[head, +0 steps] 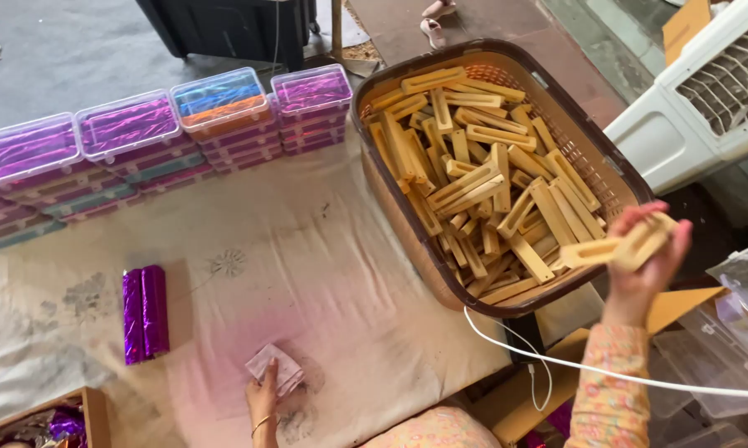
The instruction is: Assembling wooden box components by inserting wrapped items into slots and applying a translucent film cover.
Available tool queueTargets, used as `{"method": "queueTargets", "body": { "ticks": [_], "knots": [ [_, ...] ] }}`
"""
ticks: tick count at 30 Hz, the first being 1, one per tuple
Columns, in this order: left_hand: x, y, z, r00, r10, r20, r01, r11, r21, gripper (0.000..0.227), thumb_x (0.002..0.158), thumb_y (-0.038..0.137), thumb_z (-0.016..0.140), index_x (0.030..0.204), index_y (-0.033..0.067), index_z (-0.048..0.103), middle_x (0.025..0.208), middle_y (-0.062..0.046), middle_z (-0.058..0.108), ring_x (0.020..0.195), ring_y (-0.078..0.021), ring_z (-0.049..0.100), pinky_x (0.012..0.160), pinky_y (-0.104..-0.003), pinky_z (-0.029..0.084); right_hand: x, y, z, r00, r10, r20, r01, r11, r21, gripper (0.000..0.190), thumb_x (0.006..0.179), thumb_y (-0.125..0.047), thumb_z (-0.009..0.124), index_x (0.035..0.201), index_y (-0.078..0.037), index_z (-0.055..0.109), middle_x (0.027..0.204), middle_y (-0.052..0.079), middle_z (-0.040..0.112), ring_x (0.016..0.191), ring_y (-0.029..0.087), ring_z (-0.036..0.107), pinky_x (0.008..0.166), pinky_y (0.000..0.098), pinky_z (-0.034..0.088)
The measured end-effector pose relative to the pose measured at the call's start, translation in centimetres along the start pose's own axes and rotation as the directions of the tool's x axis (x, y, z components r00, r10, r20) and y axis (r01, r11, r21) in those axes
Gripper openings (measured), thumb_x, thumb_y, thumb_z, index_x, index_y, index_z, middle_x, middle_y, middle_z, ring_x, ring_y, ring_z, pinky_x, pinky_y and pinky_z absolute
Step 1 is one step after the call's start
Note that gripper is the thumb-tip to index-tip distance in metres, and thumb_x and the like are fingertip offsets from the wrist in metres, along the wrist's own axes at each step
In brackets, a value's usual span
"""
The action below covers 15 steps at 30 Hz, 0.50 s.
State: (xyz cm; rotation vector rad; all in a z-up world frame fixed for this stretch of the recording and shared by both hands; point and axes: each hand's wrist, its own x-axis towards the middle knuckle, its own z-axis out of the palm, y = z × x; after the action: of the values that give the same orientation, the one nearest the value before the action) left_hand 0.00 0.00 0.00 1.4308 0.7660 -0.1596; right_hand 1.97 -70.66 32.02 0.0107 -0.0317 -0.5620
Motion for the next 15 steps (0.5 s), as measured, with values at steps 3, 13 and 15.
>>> {"method": "queueTargets", "body": {
  "ticks": [3, 13, 15],
  "knots": [
    [-0.8, 1.1, 0.4, 0.998, -0.051, -0.023, 0.053, 0.993, 0.101, 0.045, 0.093, 0.042, 0.074, 0.105, -0.0015, 0.074, 0.079, -0.007, 0.07, 0.059, -0.0155, 0.057, 0.048, -0.031, 0.04, -3.5, -3.4, -0.6, 0.979, 0.007, 0.203, 0.028, 0.985, -0.169, 0.019, 0.115, -0.023, 0.064, 0.125, -0.01, 0.056, 0.109, 0.003, 0.064, 0.102, 0.015, 0.064, 0.101, 0.0306, 0.052],
    [-0.8, 0.9, 0.1, 0.995, -0.011, 0.102, 0.005, 0.998, 0.06, 0.04, 0.09, 0.041, 0.073, 0.097, 0.0012, 0.075, 0.074, -0.001, 0.07, 0.056, -0.01, 0.057, 0.046, -0.028, 0.039, -16.2, -3.0, 3.2, 0.683, 0.537, 0.495, -0.166, 0.774, -0.61, 0.016, 0.111, -0.025, 0.061, 0.106, -0.01, 0.062, 0.081, 0.005, 0.068, 0.068, 0.02, 0.067, 0.073, 0.0343, 0.053],
    [-0.2, 0.2, 0.0, 0.987, 0.059, 0.153, -0.068, 0.996, 0.056, 0.04, 0.09, 0.041, 0.074, 0.096, 0.0021, 0.076, 0.076, 0.001, 0.07, 0.061, -0.0086, 0.057, 0.051, -0.027, 0.043, -18.6, -1.2, 3.7, 0.401, 0.855, 0.329, 0.067, 0.33, -0.941, 0.03, 0.102, -0.03, 0.064, 0.077, -0.014, 0.065, 0.068, 0.003, 0.071, 0.051, 0.022, 0.063, 0.057, 0.0393, 0.047]
  ]
}}
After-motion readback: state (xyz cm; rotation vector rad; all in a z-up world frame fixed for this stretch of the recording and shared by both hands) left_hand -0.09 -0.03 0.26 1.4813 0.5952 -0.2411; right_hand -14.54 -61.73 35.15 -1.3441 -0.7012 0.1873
